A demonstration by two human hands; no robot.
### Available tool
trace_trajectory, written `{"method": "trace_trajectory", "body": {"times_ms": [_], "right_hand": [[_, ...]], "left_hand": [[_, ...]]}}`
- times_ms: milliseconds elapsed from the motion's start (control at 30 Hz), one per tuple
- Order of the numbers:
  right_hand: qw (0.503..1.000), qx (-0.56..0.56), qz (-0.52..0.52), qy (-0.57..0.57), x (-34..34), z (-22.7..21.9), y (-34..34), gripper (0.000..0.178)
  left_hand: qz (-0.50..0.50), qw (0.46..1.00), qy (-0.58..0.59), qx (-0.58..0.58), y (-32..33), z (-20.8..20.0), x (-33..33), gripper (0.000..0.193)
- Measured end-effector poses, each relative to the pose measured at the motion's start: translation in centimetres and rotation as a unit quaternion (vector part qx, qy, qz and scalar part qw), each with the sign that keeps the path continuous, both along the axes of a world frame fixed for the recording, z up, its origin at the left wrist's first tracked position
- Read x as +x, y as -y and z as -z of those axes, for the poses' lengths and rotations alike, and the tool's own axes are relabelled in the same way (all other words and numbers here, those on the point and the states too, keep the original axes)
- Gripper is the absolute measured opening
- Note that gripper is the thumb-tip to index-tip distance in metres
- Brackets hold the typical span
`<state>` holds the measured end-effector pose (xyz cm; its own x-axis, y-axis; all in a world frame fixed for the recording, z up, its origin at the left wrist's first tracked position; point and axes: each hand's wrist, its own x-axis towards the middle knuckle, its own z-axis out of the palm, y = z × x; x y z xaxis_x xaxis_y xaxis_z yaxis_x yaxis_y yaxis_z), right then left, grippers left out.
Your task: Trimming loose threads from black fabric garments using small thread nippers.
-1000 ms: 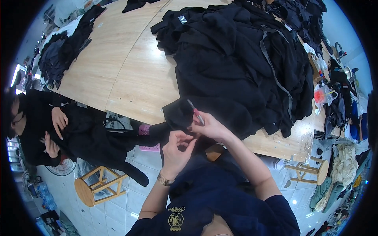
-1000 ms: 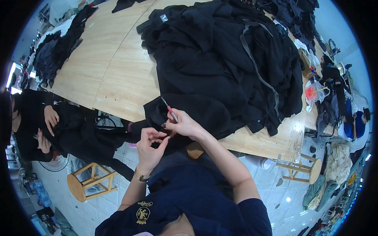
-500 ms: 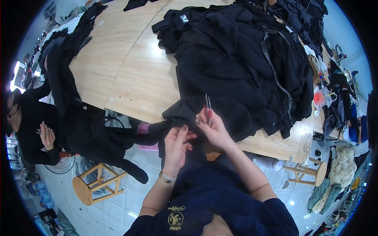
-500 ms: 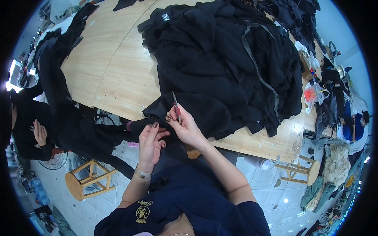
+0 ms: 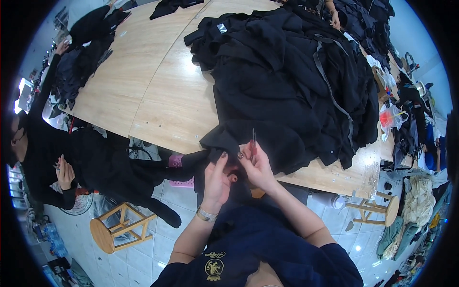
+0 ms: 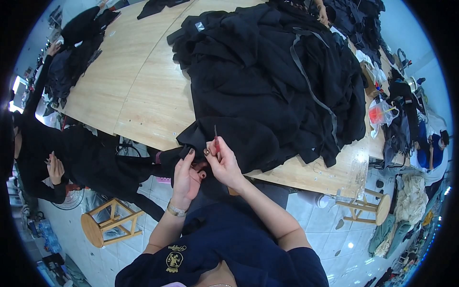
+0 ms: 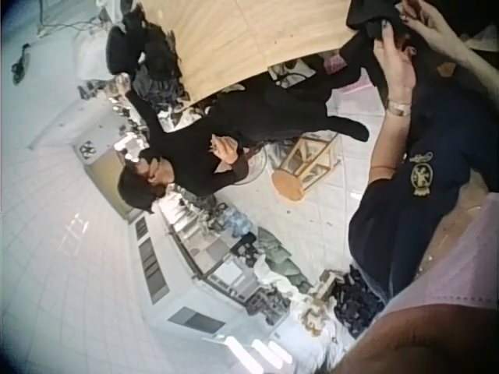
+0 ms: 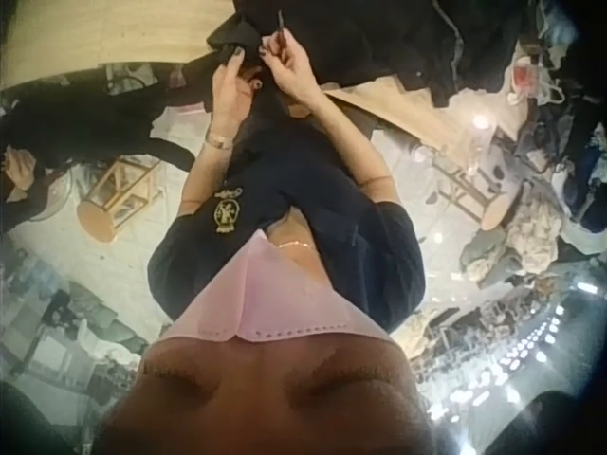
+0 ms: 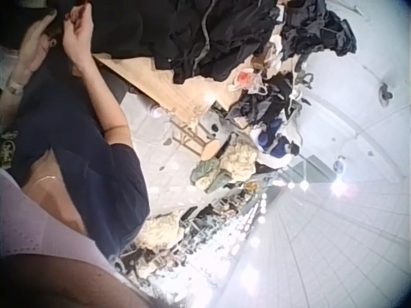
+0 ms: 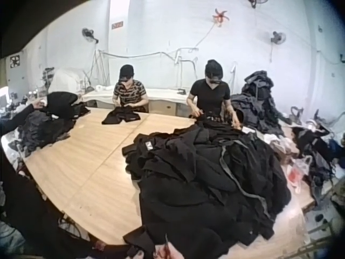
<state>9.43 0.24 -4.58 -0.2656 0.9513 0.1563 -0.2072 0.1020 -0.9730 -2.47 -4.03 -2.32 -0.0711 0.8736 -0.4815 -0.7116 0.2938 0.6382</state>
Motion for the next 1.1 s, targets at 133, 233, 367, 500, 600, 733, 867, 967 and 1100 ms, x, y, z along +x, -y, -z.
{"method": "trace_trajectory", "body": {"times_ms": [133,233,367,500,600,733,867,967,1100], "right_hand": [[0.998,0.001,0.063,0.013,0.3,-0.4,-0.2,0.024],[0.988,-0.017,0.048,0.145,0.8,-1.5,-1.8,0.03],[0.946,0.059,-0.028,0.317,0.3,-3.9,-3.2,0.03],[0.966,-0.007,-0.082,0.247,0.4,-2.8,-3.8,0.018],[0.996,-0.08,0.014,0.022,0.9,-2.3,-3.9,0.017],[0.924,-0.193,0.029,-0.328,0.5,-3.2,-2.7,0.023],[0.849,-0.322,0.056,-0.415,0.7,-2.9,-1.6,0.021],[0.888,-0.284,0.045,-0.358,1.2,-2.4,-1.5,0.02],[0.98,-0.18,0.081,-0.005,1.3,-3.4,-1.9,0.021]], "left_hand": [[-0.038,0.993,-0.066,0.087,0.6,1.7,0.4,0.021],[-0.019,0.974,-0.176,0.141,0.9,2.4,0.8,0.026],[0.006,0.95,-0.245,0.192,0.9,2.1,0.9,0.03],[0.012,0.942,-0.279,0.188,0.6,2.2,0.0,0.03],[-0.045,0.948,-0.231,0.216,-0.4,1.6,-1.0,0.031],[-0.124,0.97,-0.056,0.204,-1.3,-0.7,-1.5,0.028],[-0.057,0.969,0.121,0.21,-1.6,-1.8,-1.7,0.03],[-0.039,0.967,0.116,0.222,-1.6,-1.7,-1.6,0.034],[-0.053,0.973,0.046,0.218,-1.7,-1.7,-1.3,0.039]]}}
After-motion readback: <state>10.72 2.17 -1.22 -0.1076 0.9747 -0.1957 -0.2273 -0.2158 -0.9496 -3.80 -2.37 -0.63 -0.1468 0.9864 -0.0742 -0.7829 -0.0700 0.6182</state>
